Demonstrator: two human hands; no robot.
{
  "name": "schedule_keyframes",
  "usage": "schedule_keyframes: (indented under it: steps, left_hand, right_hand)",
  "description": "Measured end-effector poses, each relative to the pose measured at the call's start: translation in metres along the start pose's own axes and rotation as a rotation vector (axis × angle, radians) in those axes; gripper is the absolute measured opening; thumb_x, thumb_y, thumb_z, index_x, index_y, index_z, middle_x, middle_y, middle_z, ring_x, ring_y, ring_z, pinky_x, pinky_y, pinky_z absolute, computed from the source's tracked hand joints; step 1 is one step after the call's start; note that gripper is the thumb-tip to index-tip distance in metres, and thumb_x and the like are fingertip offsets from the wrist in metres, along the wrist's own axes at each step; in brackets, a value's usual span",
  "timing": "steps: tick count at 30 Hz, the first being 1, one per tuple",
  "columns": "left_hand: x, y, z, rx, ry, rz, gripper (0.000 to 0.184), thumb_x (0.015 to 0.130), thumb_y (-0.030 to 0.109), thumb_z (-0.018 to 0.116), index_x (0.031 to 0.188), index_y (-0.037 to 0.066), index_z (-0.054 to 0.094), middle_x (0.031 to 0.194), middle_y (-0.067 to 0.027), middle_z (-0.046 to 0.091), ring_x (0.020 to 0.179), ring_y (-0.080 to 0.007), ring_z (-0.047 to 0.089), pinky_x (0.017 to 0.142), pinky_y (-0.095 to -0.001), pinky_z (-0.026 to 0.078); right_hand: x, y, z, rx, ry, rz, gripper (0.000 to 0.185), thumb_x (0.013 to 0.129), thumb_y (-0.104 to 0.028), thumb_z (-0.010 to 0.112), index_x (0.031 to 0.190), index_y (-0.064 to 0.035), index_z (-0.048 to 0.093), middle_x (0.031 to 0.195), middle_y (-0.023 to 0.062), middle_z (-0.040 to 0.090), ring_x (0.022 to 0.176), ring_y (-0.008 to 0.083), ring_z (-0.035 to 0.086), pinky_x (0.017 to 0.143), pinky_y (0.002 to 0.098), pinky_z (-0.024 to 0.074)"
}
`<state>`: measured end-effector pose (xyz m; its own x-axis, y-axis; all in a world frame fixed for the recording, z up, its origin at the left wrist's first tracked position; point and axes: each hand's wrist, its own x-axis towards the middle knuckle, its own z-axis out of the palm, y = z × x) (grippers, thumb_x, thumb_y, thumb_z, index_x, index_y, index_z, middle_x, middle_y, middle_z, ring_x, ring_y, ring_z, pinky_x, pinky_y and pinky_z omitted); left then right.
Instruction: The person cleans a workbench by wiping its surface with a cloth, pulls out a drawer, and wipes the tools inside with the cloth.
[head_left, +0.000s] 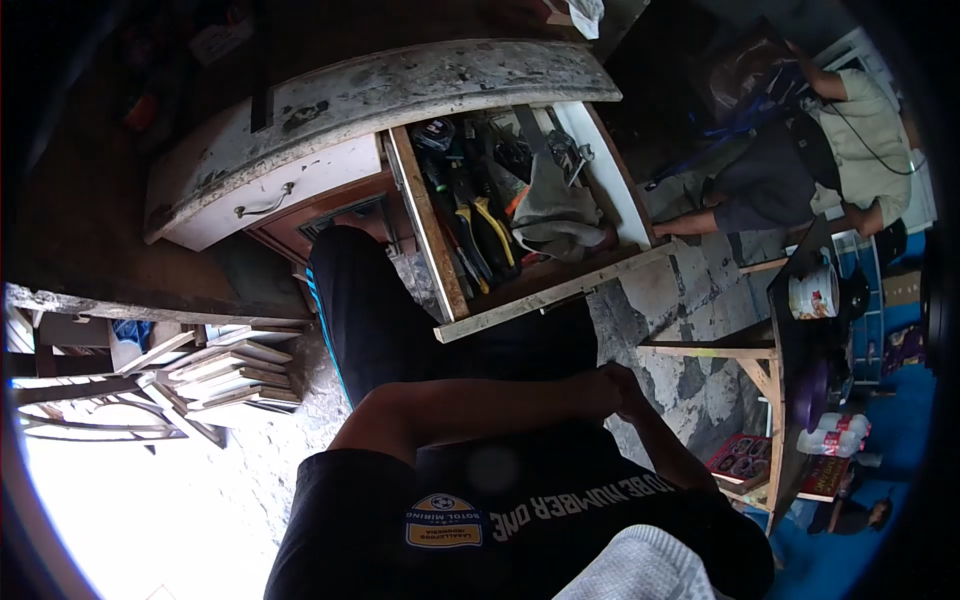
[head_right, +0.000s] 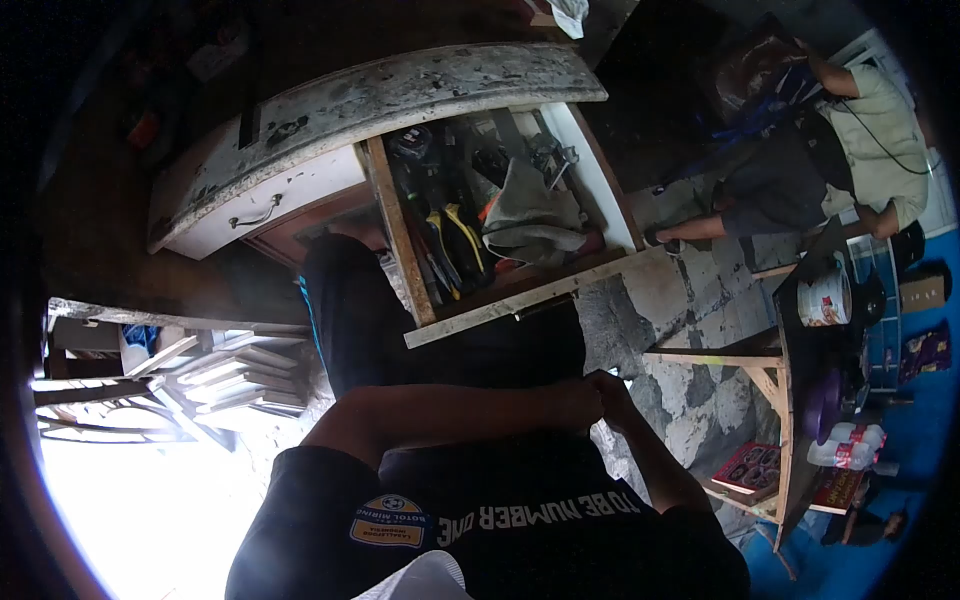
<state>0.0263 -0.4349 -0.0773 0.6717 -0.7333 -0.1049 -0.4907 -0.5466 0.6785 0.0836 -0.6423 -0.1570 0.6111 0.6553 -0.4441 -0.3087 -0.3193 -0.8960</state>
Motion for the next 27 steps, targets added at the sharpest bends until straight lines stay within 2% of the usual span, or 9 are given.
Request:
schedule_keyframes:
  steps: [9, 11, 13, 15, 18, 20, 23, 25, 27]
  left_hand:
    - [-0.007, -0.012, -0.001, -0.068, 0.017, 0.048, 0.025, 0.074, 0.025, 0.072, 0.076, 0.000, 0.071, 0.082, -0.0174, 0.071, 0.073, -0.0348, 0.069, 0.068, -0.0443, 0.056]
    - [-0.010, -0.023, -0.032, -0.190, 0.051, 0.005, 0.029, 0.076, 0.029, 0.073, 0.078, 0.000, 0.070, 0.083, -0.0165, 0.070, 0.075, -0.0365, 0.068, 0.073, -0.0446, 0.056]
    - [0.002, -0.056, -0.029, -0.127, 0.393, 0.103, 0.033, 0.085, 0.037, 0.070, 0.086, 0.004, 0.067, 0.087, -0.0150, 0.068, 0.083, -0.0344, 0.066, 0.078, -0.0443, 0.052]
    - [0.005, -0.076, -0.039, -0.117, 0.409, -0.095, 0.041, 0.087, 0.041, 0.067, 0.097, 0.002, 0.064, 0.099, -0.0173, 0.065, 0.098, -0.0351, 0.062, 0.088, -0.0450, 0.049]
    - [0.015, -0.100, -0.032, -0.039, 0.358, -0.419, 0.068, 0.090, 0.051, 0.061, 0.126, -0.006, 0.054, 0.132, -0.0268, 0.053, 0.127, -0.0405, 0.049, 0.108, -0.0462, 0.039]
    - [0.020, -0.103, -0.037, -0.080, 0.342, -0.546, 0.078, 0.092, 0.056, 0.054, 0.134, -0.008, 0.043, 0.139, -0.0303, 0.044, 0.134, -0.0442, 0.040, 0.112, -0.0495, 0.032]
    - [0.028, -0.102, -0.043, -0.126, 0.319, -0.713, 0.091, 0.093, 0.062, 0.047, 0.146, -0.009, 0.026, 0.149, -0.0347, 0.027, 0.141, -0.0489, 0.026, 0.117, -0.0543, 0.022]
    - [0.031, -0.100, -0.042, -0.159, 0.315, -0.789, 0.100, 0.091, 0.065, 0.047, 0.151, -0.009, 0.013, 0.154, -0.0368, 0.014, 0.144, -0.0510, 0.017, 0.118, -0.0573, 0.016]
    - [0.034, -0.106, -0.037, -0.162, 0.339, -0.776, 0.102, 0.090, 0.064, 0.049, 0.150, -0.009, 0.012, 0.154, -0.0375, 0.013, 0.144, -0.0516, 0.016, 0.118, -0.0578, 0.015]
  right_hand:
    - [0.068, -0.019, 0.006, -0.201, 0.402, -0.124, 0.009, 0.098, -0.014, 0.058, 0.101, -0.0055, 0.059, 0.081, -0.0007, 0.056, 0.066, 0.0077, 0.052, 0.060, 0.0237, 0.0444]
    - [0.066, -0.019, -0.008, 0.220, 0.138, 0.051, 0.007, 0.097, -0.010, 0.058, 0.103, -0.0072, 0.060, 0.086, -0.0019, 0.059, 0.072, 0.0054, 0.055, 0.062, 0.0226, 0.0461]
    - [0.048, -0.026, -0.012, 0.394, 0.045, 0.136, 0.010, 0.095, -0.008, 0.059, 0.105, -0.0070, 0.060, 0.089, -0.0010, 0.061, 0.074, 0.0074, 0.059, 0.065, 0.0261, 0.0503]
    - [0.037, -0.021, -0.011, 0.136, -0.194, 0.176, 0.016, 0.094, -0.006, 0.059, 0.110, -0.0060, 0.061, 0.097, 0.0008, 0.065, 0.083, 0.0111, 0.064, 0.073, 0.0285, 0.0538]
    - [0.043, -0.009, 0.008, 0.257, -0.031, 0.179, 0.028, 0.095, -0.010, 0.059, 0.121, 0.0014, 0.058, 0.112, 0.0073, 0.066, 0.098, 0.0177, 0.065, 0.086, 0.0317, 0.0526]
    - [0.050, -0.006, 0.012, 0.216, 0.100, 0.162, 0.039, 0.094, -0.022, 0.061, 0.122, 0.0063, 0.058, 0.109, 0.0090, 0.066, 0.095, 0.0191, 0.063, 0.087, 0.0335, 0.0508]
    - [0.046, -0.014, 0.018, 0.448, 0.186, 0.193, 0.039, 0.094, -0.019, 0.061, 0.123, 0.0073, 0.057, 0.116, 0.0121, 0.064, 0.101, 0.0218, 0.063, 0.091, 0.0338, 0.0506]
    - [0.054, -0.006, 0.012, -0.195, 0.061, -0.290, 0.035, 0.095, -0.016, 0.060, 0.122, 0.0069, 0.058, 0.119, 0.0140, 0.063, 0.104, 0.0240, 0.063, 0.095, 0.0366, 0.0505]
    - [0.058, -0.008, 0.011, 0.680, 0.105, 0.137, 0.032, 0.096, -0.012, 0.059, 0.122, 0.0054, 0.058, 0.121, 0.0143, 0.063, 0.107, 0.0257, 0.063, 0.098, 0.0381, 0.0503]
